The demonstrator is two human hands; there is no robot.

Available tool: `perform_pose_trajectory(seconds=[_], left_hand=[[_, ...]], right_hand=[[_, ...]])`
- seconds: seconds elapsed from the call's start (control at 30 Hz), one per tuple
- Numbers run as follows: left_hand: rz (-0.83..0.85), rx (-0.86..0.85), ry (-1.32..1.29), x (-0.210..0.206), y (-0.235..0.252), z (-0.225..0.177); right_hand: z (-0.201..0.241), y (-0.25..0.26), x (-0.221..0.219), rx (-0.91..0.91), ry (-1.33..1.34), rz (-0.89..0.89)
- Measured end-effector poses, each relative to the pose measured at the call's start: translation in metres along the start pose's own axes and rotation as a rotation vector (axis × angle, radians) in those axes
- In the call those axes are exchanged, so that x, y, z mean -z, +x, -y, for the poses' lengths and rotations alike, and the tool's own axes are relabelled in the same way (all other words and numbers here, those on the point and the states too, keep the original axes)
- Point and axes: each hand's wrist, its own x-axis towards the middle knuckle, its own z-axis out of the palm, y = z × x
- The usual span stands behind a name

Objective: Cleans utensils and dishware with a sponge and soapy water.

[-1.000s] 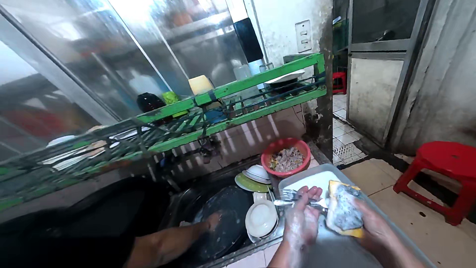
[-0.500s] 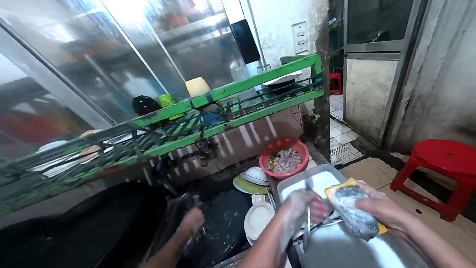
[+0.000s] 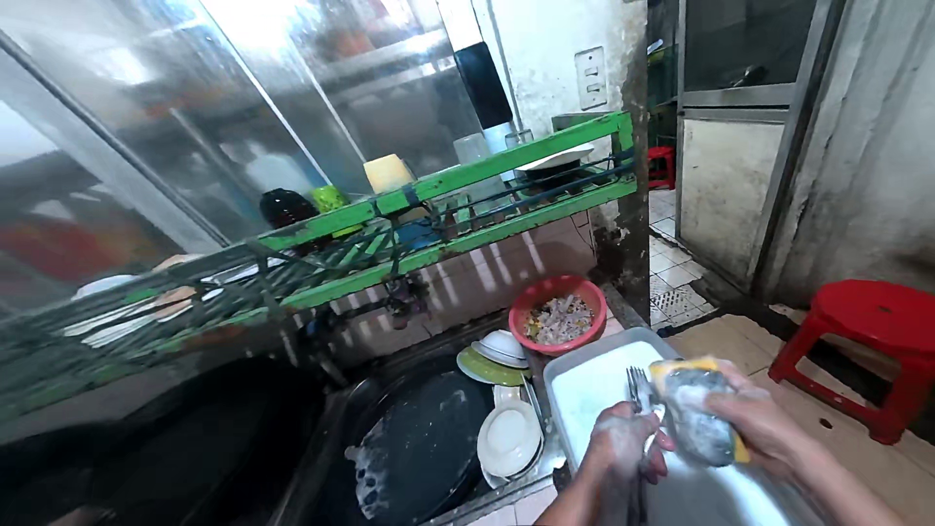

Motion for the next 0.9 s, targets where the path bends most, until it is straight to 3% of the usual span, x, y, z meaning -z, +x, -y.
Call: perform_pose_trajectory(seconds=[0.13, 0.27, 0.4, 0.6, 0.7, 0.8, 0.9], left_hand=[[-0.098, -0.034, -0.093, -0.011, -0.004, 0.006], [-0.162, -0.050, 0.105, -0.006, -0.005, 0.010], [-0.226, -0.064, 0.152, -0.010, -0.008, 0.013], [-0.307, -0.145, 0.109, -0.008, -0.011, 0.020], [-0.302, -0.102, 0.069, -0.004, -0.006, 0.031], [-0.263, -0.042, -0.013, -0.003, -0.014, 0.026], [-0.156, -0.028, -0.112, -0.003, -0.025, 0.023]], right_hand=[[-0.016, 0.008, -0.017, 0.015, -0.217, -0.095], [-0.019, -0.004, -0.028, -0.016, -0.424, 0.038], [-0.005, 0.009, -0.025, 0.063, -0.647, -0.059], [-0.016, 0.007, -0.041, 0.104, -0.735, 0.116], [-0.012, 0.027, -0.032, 0.144, -0.788, -0.026], [0.001, 0.040, -0.023, 0.175, -0.595, -0.175], [0.010, 0.031, -0.022, 0.082, -0.675, 0.000]])
